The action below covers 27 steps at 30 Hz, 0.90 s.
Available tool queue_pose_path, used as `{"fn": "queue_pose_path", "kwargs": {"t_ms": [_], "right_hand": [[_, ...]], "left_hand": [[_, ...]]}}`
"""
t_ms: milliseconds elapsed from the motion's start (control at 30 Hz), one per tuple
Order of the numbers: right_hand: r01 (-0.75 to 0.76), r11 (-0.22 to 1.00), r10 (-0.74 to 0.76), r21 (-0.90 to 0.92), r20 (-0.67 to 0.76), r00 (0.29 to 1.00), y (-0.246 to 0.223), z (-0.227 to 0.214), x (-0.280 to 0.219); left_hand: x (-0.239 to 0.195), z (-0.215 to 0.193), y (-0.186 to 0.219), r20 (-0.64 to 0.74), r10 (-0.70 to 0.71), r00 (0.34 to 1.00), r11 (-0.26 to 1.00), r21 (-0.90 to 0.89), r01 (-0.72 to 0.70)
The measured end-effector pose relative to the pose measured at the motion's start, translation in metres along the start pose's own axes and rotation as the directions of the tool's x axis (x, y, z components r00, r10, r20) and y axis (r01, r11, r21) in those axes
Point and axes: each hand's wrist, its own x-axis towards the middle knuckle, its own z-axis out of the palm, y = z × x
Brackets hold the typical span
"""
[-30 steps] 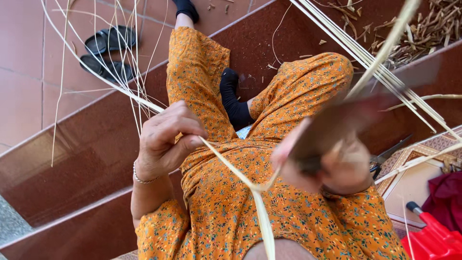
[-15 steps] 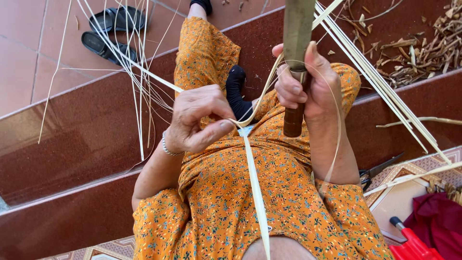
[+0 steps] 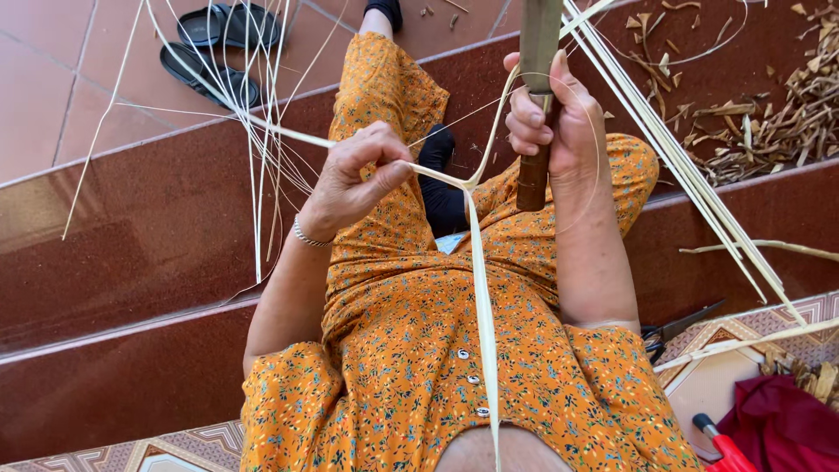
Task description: The person sits on the floor and uses a knife to split long bamboo strips into thinner strands. They hold the strip with one hand and draw the knife along its length to peel off thin layers, repeating the process on multiple pieces.
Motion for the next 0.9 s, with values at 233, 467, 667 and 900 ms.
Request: {"fn": "queue_pose_path", "kwargs": {"t_ms": [233,467,667,900], "right_hand": [[-0.005,0.995,-0.010,-0.097,-0.147,0.989,0.001,-0.042,0.025],[-0.054,0.978,0.009,-0.202,-0.220,0.975,0.017,-0.072,0.048],[0.126,0.992,-0.126,-0.012,-0.130,0.983,0.011,-0.052,0.036],[0.140,0.985,-0.169,0.097,0.435,0.884,0.014,0.024,-0.014]], "left_hand": [[0.005,-0.001,-0.004,-0.033,0.041,0.999,0.999,0.017,-0.040],[0.007,0.004,-0.020,0.007,0.074,0.997,0.993,-0.097,-0.073],[-0.003,-0.003,-0.019,-0.036,-0.143,0.989,0.974,-0.181,0.134],[0.003,0.000,-0.013,-0.198,0.050,0.979,0.997,-0.041,-0.059]]}}
